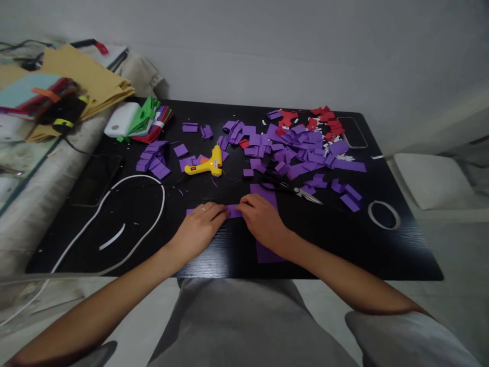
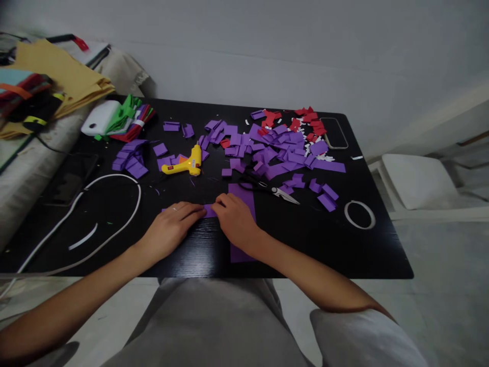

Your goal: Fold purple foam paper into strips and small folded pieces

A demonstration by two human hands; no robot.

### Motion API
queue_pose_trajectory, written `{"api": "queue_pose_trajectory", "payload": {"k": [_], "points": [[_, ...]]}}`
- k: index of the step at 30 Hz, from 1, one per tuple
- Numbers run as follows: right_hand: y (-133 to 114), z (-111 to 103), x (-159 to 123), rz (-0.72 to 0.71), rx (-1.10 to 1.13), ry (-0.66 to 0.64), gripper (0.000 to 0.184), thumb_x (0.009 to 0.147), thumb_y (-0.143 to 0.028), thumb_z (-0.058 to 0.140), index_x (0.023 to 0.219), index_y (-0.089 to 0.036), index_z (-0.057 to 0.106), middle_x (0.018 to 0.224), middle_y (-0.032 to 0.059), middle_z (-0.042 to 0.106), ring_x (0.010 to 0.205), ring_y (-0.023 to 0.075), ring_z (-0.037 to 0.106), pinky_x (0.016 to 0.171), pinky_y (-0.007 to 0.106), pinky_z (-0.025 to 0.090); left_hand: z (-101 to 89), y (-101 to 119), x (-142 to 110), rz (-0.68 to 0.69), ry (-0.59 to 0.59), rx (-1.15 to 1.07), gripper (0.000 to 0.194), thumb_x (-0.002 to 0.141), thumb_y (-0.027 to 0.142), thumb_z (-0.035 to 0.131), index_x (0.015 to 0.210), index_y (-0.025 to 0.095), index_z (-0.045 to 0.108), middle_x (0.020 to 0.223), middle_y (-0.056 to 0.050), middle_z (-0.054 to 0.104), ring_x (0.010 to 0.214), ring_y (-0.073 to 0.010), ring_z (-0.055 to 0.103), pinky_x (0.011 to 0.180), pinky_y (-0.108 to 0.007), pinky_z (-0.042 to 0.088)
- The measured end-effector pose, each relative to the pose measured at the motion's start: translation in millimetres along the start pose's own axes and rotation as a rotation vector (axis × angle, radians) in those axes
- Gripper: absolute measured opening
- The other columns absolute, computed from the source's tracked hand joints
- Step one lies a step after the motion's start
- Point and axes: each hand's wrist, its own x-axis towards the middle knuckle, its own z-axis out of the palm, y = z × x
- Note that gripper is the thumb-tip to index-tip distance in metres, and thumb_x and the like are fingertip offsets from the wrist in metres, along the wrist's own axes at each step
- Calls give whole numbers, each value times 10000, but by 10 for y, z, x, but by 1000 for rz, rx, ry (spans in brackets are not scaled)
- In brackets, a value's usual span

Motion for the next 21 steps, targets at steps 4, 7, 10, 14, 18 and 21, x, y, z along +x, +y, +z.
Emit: {"api": "queue_pose_trajectory", "payload": {"k": [4,7,10,14,18,21], "points": [[-21,33,-97,-56,-63,22,285,990,-40,515,1139,-124,744,1118,124,717,1026,261,620,922,391,546,36,183,-56,-64,-16,109,380,958,31,480,1277,80,680,1250,-166,725,1109,-297,685,924,-427,607],[-23,21,-176,-87,-93,50,315,979,-32,510,1212,-75,718,1173,153,724,1067,278,635,968,409,569,51,294,-74,-105,-20,149,392,957,67,506,1321,59,653,1305,-186,704,1164,-315,678,970,-447,613],[-29,10,-261,-102,-115,62,357,976,-35,498,1268,-71,700,1225,159,729,1115,281,651,1017,417,575,68,369,-79,-137,-22,135,400,973,118,510,1346,52,637,1338,-203,684,1213,-334,661,1032,-484,593],[-59,21,-388,-126,-146,50,412,975,-59,509,1359,-65,659,1386,184,677,1273,299,632,1100,441,548,75,415,-88,-163,-38,109,458,986,171,533,1435,112,597,1388,-215,645,1281,-357,624,1073,-527,568],[-61,19,-486,-132,-196,81,393,1014,-95,489,1367,-82,661,1454,153,651,1345,281,621,1144,444,521,63,413,-102,-170,-57,83,459,981,181,559,1435,140,615,1406,-220,625,1285,-372,615,1048,-539,581],[-18,-15,-536,-120,-203,122,354,1050,-131,469,1323,-86,690,1416,127,683,1335,255,640,1153,442,517,49,405,-102,-179,-63,62,456,977,179,568,1429,148,623,1407,-217,622,1283,-372,614,1024,-540,595]]}}
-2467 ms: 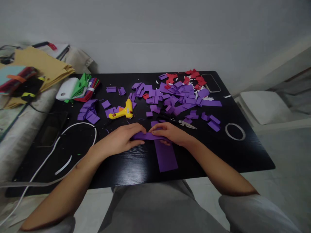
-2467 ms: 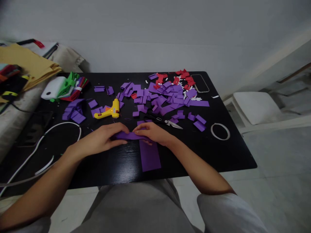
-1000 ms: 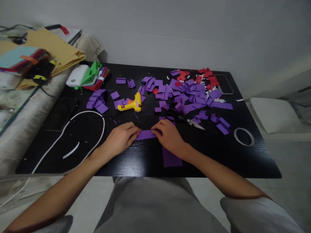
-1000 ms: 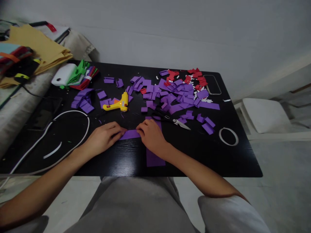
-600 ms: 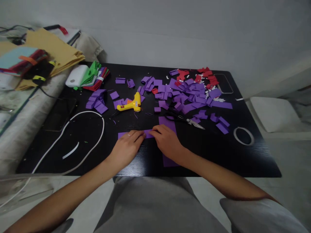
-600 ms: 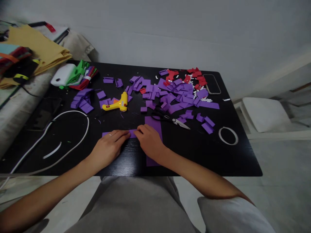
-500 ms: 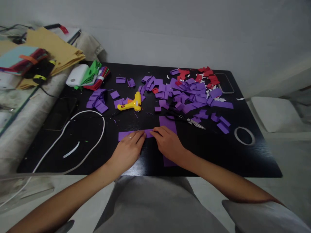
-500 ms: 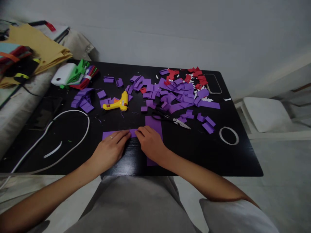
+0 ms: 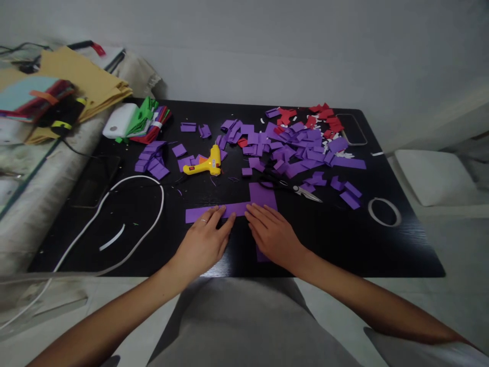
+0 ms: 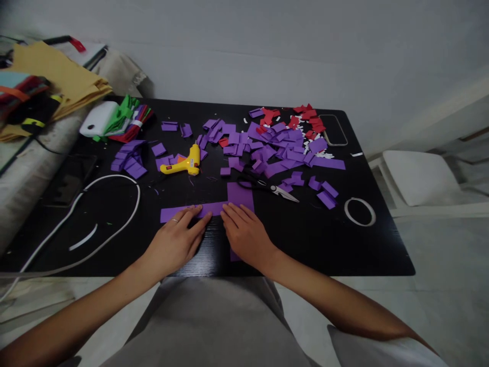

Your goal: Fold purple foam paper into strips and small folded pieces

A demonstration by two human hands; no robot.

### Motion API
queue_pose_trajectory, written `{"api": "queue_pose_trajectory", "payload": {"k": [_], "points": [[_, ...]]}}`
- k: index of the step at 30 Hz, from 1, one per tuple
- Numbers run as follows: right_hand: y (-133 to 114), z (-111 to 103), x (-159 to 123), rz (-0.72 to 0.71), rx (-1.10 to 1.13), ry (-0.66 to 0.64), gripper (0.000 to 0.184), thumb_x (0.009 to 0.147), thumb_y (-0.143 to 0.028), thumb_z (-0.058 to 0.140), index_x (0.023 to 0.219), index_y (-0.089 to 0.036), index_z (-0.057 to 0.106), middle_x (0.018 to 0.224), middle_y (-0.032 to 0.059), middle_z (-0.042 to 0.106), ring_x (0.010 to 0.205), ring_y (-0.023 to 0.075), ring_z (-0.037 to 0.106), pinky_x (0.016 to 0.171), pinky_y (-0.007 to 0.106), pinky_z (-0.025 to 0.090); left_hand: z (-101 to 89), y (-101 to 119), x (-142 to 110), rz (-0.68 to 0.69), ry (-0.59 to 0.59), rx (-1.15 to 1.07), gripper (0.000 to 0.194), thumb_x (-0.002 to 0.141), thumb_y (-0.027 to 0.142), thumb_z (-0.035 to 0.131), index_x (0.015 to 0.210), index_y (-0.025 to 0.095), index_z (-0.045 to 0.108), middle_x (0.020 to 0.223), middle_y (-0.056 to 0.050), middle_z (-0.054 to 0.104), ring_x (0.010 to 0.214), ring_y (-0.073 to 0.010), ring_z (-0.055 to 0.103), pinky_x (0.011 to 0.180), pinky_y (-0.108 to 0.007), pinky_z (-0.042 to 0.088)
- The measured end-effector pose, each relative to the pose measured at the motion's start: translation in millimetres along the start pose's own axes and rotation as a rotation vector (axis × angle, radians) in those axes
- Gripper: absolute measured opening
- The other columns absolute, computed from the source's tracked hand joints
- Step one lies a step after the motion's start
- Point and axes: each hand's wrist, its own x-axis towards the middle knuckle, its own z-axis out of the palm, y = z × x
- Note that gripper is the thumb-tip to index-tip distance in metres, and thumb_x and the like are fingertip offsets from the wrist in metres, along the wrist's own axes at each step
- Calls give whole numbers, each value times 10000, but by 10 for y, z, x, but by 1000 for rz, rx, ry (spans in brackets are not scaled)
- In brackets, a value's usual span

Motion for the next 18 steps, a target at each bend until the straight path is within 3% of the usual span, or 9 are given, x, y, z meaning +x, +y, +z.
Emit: {"api": "queue_pose_trajectory", "payload": {"k": [9,18], "points": [[165,-169,-147,112,-88,33,318,1058,-202,512,1245,-84,741,1369,162,704,1324,293,654,1139,477,520,-30,30,32,22,27,22,417,980,198,585,1388,138,646,1366,-227,629,1253,-374,626,1005,-532,602],[167,-136,-50,203,-45,99,300,1035,-214,536,1169,-82,770,1254,185,759,1186,306,716,1020,465,595,-51,43,61,45,19,98,406,1022,268,538,1393,143,643,1341,-217,640,1229,-360,621,1003,-516,601]]}}
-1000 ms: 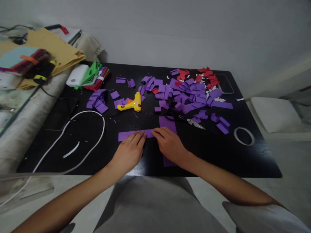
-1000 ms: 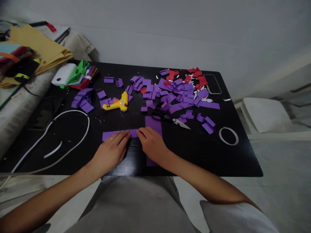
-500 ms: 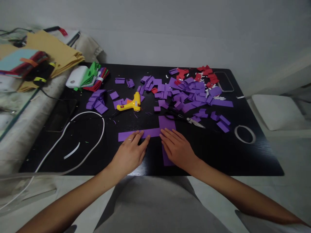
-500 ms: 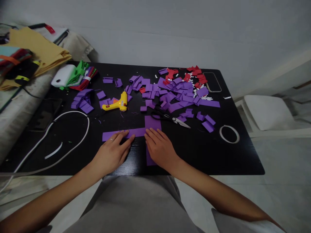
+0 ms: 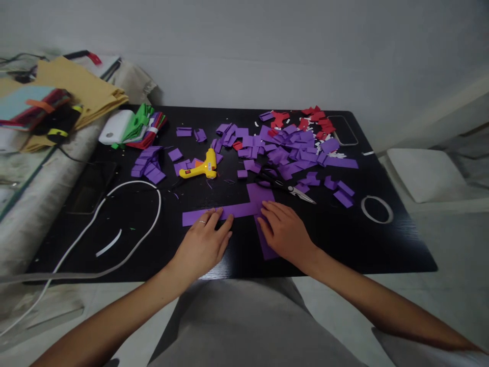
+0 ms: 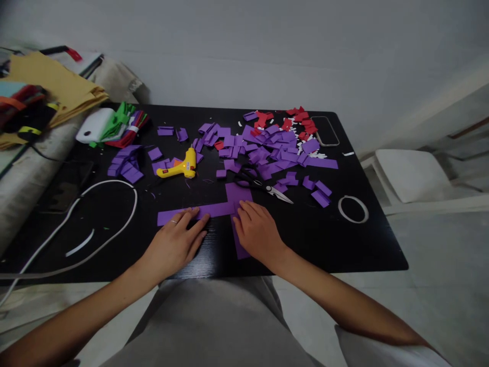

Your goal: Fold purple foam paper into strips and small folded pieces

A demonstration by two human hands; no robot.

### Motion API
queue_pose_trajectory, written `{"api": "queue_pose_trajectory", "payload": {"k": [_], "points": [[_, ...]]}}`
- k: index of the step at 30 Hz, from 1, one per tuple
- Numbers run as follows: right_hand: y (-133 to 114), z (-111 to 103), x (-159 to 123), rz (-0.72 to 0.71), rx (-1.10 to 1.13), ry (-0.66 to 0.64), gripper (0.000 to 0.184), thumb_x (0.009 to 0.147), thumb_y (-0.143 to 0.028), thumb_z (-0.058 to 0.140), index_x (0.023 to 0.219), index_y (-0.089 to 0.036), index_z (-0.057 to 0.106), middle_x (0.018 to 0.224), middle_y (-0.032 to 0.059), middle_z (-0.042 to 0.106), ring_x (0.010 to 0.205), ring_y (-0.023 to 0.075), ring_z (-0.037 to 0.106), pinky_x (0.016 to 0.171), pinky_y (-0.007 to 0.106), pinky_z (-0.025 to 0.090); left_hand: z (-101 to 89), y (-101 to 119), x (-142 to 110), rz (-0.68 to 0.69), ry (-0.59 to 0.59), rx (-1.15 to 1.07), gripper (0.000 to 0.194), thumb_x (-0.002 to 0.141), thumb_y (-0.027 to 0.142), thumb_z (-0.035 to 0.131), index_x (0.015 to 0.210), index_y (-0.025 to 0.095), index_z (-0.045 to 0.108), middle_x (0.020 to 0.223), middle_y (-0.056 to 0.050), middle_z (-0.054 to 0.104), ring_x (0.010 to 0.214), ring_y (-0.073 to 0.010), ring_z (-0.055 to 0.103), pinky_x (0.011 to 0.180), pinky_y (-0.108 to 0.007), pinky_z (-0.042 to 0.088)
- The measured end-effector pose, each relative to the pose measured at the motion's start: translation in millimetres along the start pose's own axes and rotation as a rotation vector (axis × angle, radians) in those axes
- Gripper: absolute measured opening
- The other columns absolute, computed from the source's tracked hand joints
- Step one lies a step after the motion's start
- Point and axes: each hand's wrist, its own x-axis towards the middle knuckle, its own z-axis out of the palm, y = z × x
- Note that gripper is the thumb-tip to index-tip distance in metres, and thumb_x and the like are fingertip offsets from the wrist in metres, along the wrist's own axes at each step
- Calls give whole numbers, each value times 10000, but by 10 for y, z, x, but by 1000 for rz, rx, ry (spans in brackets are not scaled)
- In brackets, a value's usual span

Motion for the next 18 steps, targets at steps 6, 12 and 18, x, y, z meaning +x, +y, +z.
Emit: {"api": "queue_pose_trajectory", "payload": {"k": [6,12,18], "points": [[-138,60,91,-162,111,-100,374,1031,-139,492,1344,-111,696,1387,152,698,1302,266,660,1104,432,561,6,23,-1,-5,-16,4,474,1023,283,555,1492,217,581,1352,-210,623,1241,-351,616,1045,-514,574],[-202,118,78,-176,52,-144,357,1024,-107,495,1295,-44,718,1360,179,704,1319,282,658,1159,444,527,29,-54,-61,-28,-36,-27,458,1021,233,548,1476,232,593,1388,-190,634,1246,-338,641,1030,-510,587],[-199,87,77,-174,56,-137,356,1034,-121,495,1305,-88,723,1359,154,708,1318,266,660,1152,442,535,5,-239,-247,-41,-10,-68,383,1031,234,533,1392,222,659,1412,-164,653,1252,-319,667,1060,-510,576]]}}
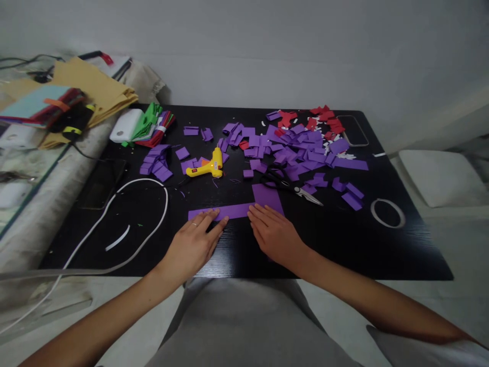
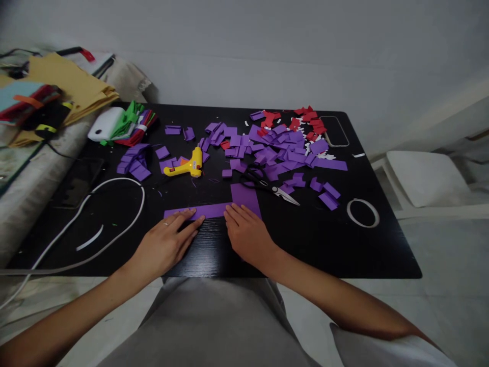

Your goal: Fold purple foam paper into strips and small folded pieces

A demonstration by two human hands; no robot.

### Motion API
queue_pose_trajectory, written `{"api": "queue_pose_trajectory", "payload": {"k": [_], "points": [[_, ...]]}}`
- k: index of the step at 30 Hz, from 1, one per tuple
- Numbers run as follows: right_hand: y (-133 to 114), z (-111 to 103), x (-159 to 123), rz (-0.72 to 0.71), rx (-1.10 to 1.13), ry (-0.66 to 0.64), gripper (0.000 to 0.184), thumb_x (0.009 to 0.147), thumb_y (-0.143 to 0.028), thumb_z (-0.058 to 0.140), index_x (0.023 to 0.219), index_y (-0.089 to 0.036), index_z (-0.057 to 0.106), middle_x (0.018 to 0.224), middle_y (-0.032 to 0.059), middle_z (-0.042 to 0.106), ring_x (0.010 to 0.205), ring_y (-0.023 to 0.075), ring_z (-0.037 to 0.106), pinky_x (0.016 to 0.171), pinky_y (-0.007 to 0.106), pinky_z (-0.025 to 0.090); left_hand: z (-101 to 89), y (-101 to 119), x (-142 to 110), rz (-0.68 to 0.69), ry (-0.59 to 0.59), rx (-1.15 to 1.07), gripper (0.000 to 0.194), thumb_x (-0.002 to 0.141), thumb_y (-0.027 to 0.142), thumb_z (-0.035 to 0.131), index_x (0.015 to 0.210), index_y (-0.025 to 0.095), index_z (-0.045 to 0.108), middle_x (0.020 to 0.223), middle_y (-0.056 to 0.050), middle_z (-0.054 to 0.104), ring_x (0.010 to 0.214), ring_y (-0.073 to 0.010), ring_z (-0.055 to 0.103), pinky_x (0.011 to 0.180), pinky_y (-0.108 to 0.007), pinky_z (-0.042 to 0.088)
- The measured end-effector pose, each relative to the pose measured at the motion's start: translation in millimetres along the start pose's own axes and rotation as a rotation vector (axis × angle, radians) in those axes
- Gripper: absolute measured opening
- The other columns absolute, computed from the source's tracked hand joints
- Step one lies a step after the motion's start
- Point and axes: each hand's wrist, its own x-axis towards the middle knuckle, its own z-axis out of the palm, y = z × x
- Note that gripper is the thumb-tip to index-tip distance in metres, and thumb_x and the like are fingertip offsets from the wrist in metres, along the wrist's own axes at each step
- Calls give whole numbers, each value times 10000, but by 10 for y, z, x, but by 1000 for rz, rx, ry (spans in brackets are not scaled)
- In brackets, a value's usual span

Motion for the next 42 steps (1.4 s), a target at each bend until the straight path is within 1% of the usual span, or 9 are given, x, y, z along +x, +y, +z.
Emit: {"api": "queue_pose_trajectory", "payload": {"k": [5,9,14,18,21,25,27,35,42], "points": [[1,11,-2,0,-19,11,355,1031,-119,494,1296,-96,728,1359,138,712,1315,253,663,1158,424,530,-110,-191,-195,-11,10,78,346,1038,255,524,1330,185,695,1366,-167,686,1218,-320,688,1052,-503,579],[-4,26,2,-8,-34,29,348,1028,-120,496,1279,-80,733,1354,139,715,1299,255,673,1144,422,540,-182,-361,-401,-87,9,113,339,1046,279,510,1311,187,699,1362,-148,701,1213,-326,696,1004,-504,599],[-24,6,20,-4,-35,60,341,1036,-141,488,1252,-59,740,1304,161,743,1255,262,693,1116,430,552,-250,-435,-515,-88,15,117,349,1054,312,478,1295,193,701,1403,-131,685,1230,-324,688,1027,-504,588],[-51,-22,111,34,-10,73,287,1025,-185,533,1141,-66,767,1206,172,770,1162,291,698,1067,446,548,-285,-365,-366,-156,52,76,332,1052,336,471,1179,150,715,1280,-166,708,1109,-310,714,955,-478,605],[-114,-10,260,87,10,57,239,1019,-195,542,961,-114,759,1034,156,759,1016,294,674,936,453,542,-239,-238,-137,-212,90,-14,273,1051,308,469,1085,142,683,1103,-140,706,1011,-272,698,897,-422,593],[-226,54,477,112,61,-81,179,1011,-239,584,907,-160,707,925,109,718,892,262,640,793,398,488,-94,-58,150,-236,5,-136,199,1046,313,499,959,190,630,921,-55,668,807,-216,655,718,-344,538],[-256,84,548,128,102,-155,145,1004,-238,604,923,-159,694,934,94,724,872,245,640,775,373,470,-30,-17,228,-255,-24,-166,183,1039,306,514,932,195,611,903,-46,650,798,-215,638,708,-343,512],[-197,42,570,272,144,-229,147,994,-214,618,868,-169,678,892,87,760,853,238,690,754,356,456,4,-28,259,-286,-27,-258,157,1025,271,513,897,199,569,888,-41,628,841,-225,616,758,-362,478],[123,-62,354,401,218,-172,141,942,-180,641,814,-200,695,803,44,761,743,202,707,702,328,491,-5,-15,280,-293,-32,-254,172,1030,277,497,905,197,584,887,-44,631,831,-226,609,757,-369,470]]}}
